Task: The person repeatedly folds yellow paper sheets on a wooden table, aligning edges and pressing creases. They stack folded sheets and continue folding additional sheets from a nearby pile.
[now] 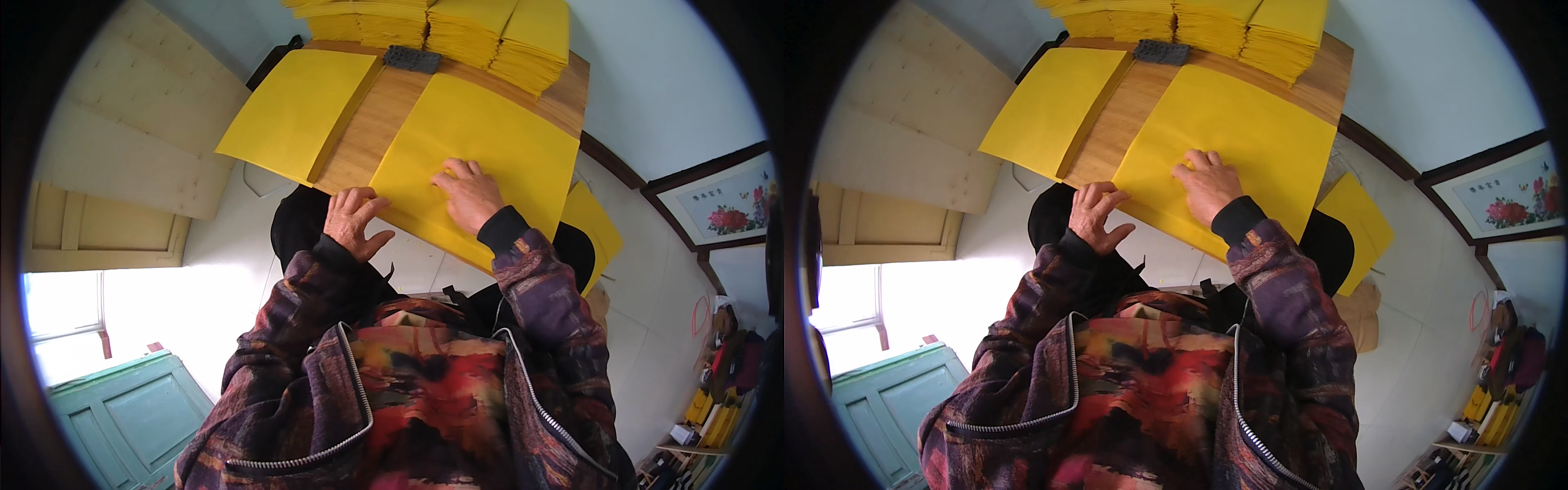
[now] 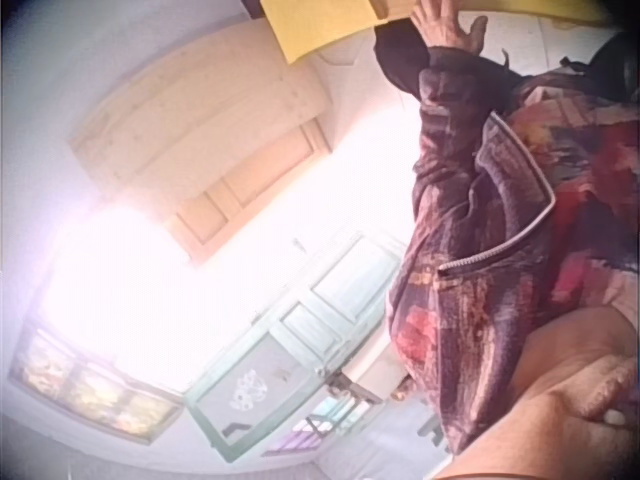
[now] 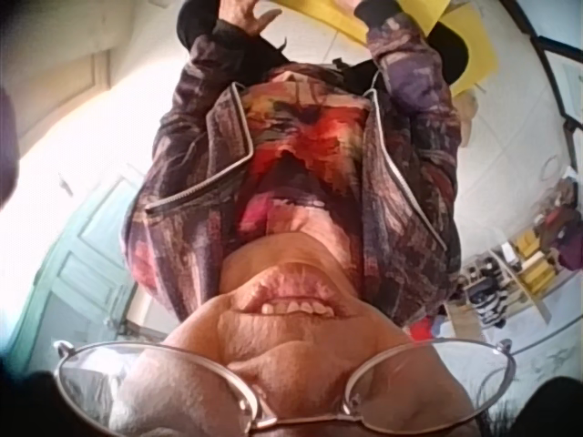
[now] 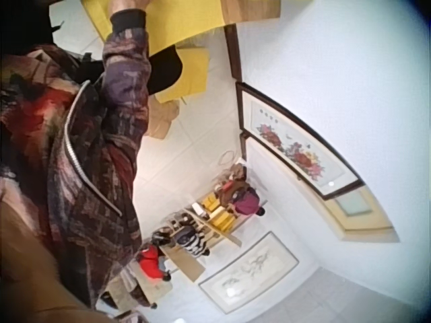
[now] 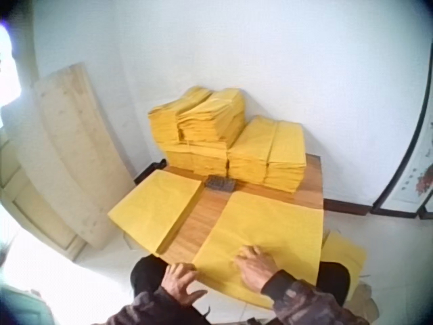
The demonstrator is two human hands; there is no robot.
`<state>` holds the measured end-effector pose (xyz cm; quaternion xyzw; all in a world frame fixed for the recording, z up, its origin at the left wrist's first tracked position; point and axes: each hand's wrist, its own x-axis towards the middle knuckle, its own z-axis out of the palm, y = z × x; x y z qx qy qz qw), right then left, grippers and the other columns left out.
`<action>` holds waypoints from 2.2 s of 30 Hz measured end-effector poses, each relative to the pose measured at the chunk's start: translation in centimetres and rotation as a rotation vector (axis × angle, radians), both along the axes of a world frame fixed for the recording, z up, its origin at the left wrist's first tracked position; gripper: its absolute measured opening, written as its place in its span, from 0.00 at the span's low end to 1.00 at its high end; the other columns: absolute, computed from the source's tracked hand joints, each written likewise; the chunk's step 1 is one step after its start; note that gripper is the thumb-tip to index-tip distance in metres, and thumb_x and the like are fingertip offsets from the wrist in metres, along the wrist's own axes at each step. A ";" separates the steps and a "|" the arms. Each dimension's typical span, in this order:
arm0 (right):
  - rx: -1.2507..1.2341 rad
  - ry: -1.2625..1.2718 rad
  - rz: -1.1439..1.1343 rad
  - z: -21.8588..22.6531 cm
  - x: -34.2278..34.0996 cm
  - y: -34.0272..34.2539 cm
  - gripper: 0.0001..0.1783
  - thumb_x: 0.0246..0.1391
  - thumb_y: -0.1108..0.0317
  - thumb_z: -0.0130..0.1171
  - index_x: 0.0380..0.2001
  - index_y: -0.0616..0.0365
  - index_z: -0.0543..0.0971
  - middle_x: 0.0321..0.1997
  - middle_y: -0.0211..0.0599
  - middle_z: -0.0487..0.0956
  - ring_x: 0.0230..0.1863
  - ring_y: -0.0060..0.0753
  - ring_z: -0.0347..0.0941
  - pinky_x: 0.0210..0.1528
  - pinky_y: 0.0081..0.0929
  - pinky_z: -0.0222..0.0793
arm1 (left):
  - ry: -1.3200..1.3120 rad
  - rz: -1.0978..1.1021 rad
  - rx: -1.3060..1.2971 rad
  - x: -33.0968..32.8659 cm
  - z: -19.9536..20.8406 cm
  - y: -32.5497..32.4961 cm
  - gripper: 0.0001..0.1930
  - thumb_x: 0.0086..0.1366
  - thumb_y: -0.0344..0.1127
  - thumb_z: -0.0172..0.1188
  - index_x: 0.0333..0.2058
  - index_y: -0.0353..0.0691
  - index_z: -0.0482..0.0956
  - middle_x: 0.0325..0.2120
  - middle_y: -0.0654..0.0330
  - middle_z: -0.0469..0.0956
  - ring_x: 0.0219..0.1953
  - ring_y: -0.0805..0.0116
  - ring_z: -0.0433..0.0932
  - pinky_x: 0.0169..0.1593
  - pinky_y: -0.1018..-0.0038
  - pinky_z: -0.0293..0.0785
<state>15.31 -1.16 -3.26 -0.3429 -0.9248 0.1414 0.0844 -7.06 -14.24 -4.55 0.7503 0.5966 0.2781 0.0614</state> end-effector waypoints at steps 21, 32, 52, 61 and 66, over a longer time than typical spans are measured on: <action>0.054 0.171 -0.245 1.5 15.8 -6.9 0.16 0.47 0.73 0.57 0.42 0.63 0.75 0.51 0.43 0.73 0.52 0.46 0.70 0.55 0.36 0.66 | 0.324 -0.332 -0.184 -2.2 0.6 4.2 0.36 0.38 0.33 0.68 0.52 0.49 0.69 0.56 0.57 0.65 0.57 0.51 0.64 0.59 0.56 0.59; -0.104 0.108 -0.130 2.5 17.6 -7.9 0.26 0.41 0.83 0.50 0.49 0.63 0.72 0.58 0.41 0.68 0.58 0.44 0.65 0.59 0.34 0.61 | 0.021 -0.373 -0.099 -3.3 1.4 4.1 0.15 0.43 0.25 0.62 0.34 0.43 0.80 0.42 0.57 0.80 0.45 0.58 0.78 0.49 0.62 0.68; -0.478 0.652 -0.535 0.5 17.6 -5.4 0.12 0.54 0.72 0.57 0.40 0.65 0.78 0.36 0.39 0.80 0.35 0.27 0.76 0.39 0.23 0.69 | -0.765 -0.119 -0.824 -4.4 1.9 11.8 0.13 0.62 0.30 0.59 0.45 0.32 0.75 0.38 0.62 0.80 0.39 0.74 0.77 0.45 0.77 0.72; -0.688 0.827 -0.566 0.6 17.3 -4.0 0.11 0.57 0.74 0.54 0.43 0.66 0.77 0.34 0.26 0.78 0.32 0.13 0.69 0.36 0.17 0.66 | -0.970 -0.032 -0.687 -4.0 0.1 10.9 0.27 0.61 0.26 0.57 0.58 0.34 0.59 0.36 0.57 0.80 0.37 0.74 0.77 0.42 0.79 0.71; -0.685 0.868 -0.608 0.5 17.1 -3.2 0.10 0.58 0.73 0.53 0.42 0.66 0.77 0.31 0.24 0.76 0.30 0.12 0.66 0.33 0.15 0.64 | -0.829 0.056 -0.410 -2.0 -0.4 10.8 0.30 0.57 0.20 0.53 0.60 0.39 0.60 0.26 0.64 0.73 0.28 0.79 0.70 0.30 0.82 0.66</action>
